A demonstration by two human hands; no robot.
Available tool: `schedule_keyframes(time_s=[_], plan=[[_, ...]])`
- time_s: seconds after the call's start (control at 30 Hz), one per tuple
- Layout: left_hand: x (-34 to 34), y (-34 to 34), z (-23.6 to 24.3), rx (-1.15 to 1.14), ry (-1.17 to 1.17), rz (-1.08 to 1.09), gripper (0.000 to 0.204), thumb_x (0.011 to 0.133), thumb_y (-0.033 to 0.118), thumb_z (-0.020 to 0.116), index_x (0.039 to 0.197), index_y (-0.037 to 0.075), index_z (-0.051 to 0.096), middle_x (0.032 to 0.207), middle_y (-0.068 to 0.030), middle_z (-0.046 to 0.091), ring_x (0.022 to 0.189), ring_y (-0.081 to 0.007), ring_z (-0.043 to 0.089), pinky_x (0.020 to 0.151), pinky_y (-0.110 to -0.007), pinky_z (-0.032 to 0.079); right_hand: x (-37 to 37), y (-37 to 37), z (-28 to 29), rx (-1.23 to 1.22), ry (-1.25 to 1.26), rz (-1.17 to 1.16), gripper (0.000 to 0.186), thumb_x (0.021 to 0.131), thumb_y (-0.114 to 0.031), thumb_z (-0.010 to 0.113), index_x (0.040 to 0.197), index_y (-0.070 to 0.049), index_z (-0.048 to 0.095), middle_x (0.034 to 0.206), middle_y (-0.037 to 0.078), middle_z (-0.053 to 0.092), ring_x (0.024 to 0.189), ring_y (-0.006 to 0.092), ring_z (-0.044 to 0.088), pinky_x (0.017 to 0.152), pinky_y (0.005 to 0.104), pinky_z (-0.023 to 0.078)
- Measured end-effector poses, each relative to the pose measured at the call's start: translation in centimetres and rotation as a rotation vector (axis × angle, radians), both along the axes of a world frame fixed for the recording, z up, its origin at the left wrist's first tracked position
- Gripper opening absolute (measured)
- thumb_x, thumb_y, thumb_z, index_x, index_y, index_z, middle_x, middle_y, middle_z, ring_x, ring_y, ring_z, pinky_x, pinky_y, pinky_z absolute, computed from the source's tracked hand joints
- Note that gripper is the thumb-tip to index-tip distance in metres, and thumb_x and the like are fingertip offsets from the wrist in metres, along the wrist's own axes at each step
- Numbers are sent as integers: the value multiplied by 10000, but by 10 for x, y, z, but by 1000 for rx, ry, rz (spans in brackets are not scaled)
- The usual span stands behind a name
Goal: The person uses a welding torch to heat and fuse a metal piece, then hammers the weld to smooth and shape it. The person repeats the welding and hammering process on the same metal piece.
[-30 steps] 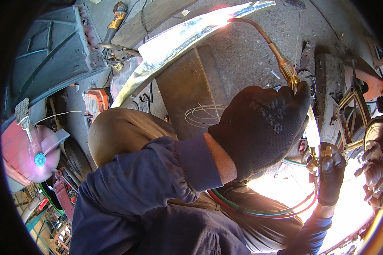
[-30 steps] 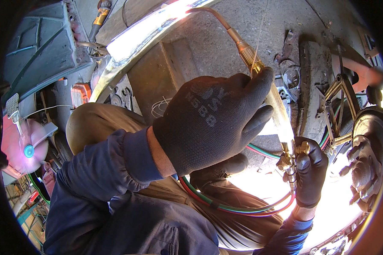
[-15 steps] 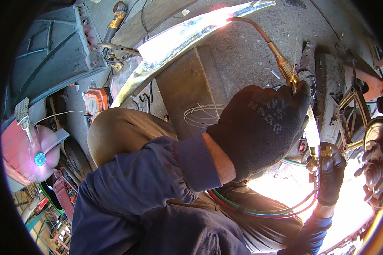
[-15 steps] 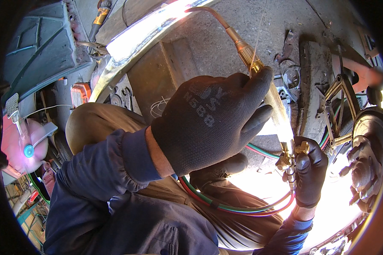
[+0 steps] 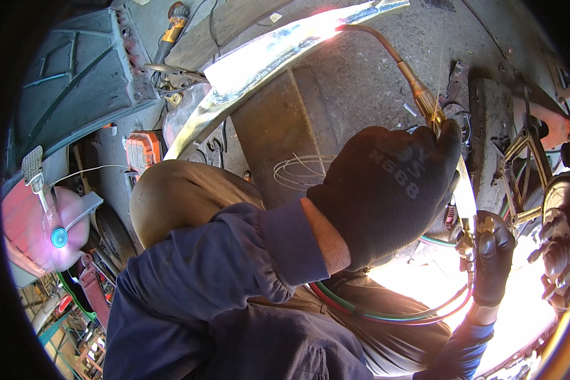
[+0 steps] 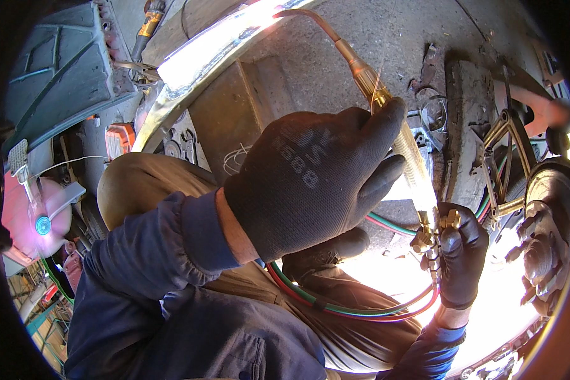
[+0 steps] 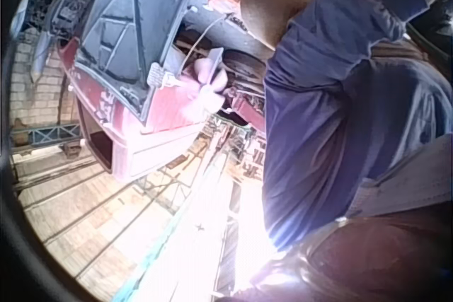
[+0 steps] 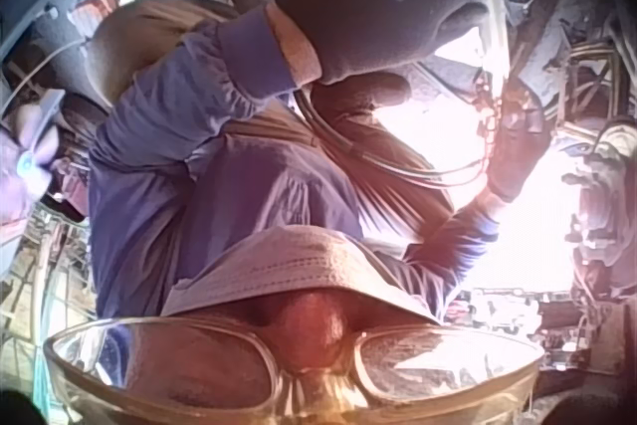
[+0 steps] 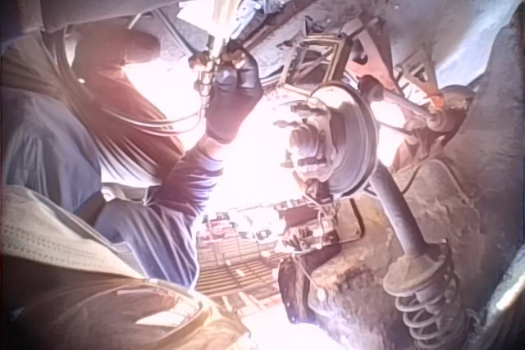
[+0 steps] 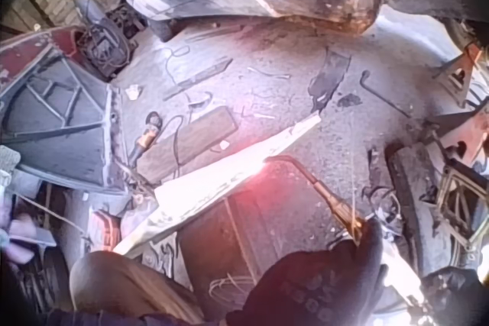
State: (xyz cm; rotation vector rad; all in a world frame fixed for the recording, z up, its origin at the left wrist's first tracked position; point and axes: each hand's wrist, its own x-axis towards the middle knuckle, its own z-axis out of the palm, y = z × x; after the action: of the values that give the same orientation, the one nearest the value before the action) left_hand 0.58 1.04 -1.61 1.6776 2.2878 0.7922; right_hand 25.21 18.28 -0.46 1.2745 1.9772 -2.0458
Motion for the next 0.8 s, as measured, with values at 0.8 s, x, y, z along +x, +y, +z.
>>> schedule_keyframes(time_s=[0.8], plan=[[-4, 1, 2, 54, -35, -48, 581, 966, 174, 716, 1484, -37, 557, 1060, -71, 764, 927, -259, 765, 859, -387, 595, 2, -4, -3, 13, 12, -15, 693, 1008, -652, 745, 1265, -10, 696, 797, 69, 721, 584, 112, 644, 491, 241, 475]])
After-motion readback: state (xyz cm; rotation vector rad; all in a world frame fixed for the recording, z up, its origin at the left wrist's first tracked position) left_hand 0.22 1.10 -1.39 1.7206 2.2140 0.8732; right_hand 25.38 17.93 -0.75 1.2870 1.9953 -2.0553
